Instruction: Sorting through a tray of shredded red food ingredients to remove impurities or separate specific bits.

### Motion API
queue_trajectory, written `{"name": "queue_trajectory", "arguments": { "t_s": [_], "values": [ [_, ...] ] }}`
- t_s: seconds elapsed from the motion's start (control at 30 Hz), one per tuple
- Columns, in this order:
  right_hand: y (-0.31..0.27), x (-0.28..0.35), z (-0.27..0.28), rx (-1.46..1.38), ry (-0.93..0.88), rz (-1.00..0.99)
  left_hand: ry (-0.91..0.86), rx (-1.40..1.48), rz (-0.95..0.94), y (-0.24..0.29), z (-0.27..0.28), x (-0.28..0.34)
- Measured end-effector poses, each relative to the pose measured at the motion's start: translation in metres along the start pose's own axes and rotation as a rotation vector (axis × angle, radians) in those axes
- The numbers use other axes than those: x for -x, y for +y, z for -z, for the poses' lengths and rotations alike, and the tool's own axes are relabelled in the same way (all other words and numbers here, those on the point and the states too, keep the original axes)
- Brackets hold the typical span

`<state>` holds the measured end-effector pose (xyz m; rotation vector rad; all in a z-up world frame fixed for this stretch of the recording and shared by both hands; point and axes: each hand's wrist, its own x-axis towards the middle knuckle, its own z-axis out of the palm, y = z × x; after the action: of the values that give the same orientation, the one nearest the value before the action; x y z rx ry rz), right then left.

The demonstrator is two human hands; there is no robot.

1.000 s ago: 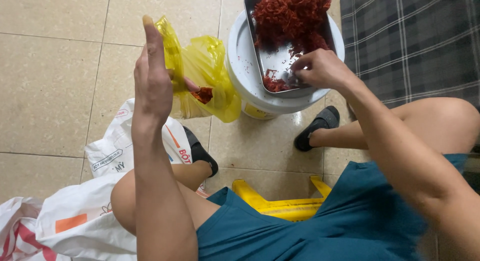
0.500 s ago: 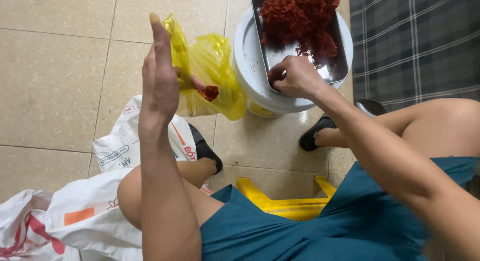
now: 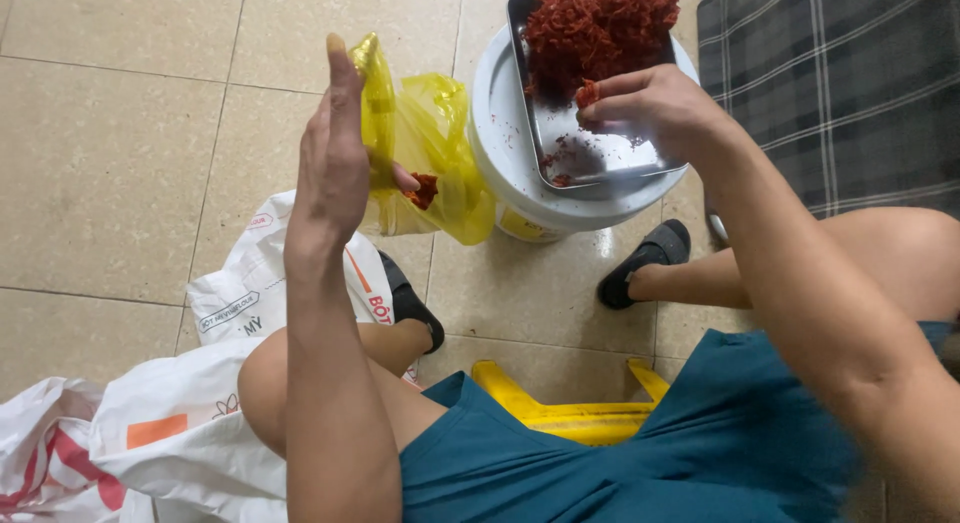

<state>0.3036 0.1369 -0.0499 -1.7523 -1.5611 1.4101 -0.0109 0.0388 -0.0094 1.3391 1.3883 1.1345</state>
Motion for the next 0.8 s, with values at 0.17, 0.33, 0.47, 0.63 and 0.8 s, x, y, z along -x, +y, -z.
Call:
{"name": "queue_trajectory", "arguments": {
  "t_s": [0.17,0.33,0.47,0.63,0.8],
  "values": [
    [-0.053,0.012,-0.041,-0.051,-0.155,0.086,0.007,-0.033,0.021,0.012,-0.001,0.006],
    [-0.060,-0.023,-0.146,-0.023,-0.429,0.218,-0.043,0.016,0.043,0.014,0.000,0.008],
    [0.002,-0.084,-0.242,0.589,-0.243,0.261,-0.025,0.001,0.065,0.012,0.004,0.009],
    [0.042,-0.128,-0.266,0.515,-0.103,0.412,0.046,-0.052,0.159,-0.010,0.011,-0.001],
    [-0.035,-0.039,-0.186,0.300,-0.259,0.484,0.135,0.043,0.128,0.008,0.010,0.001]
  ]
}}
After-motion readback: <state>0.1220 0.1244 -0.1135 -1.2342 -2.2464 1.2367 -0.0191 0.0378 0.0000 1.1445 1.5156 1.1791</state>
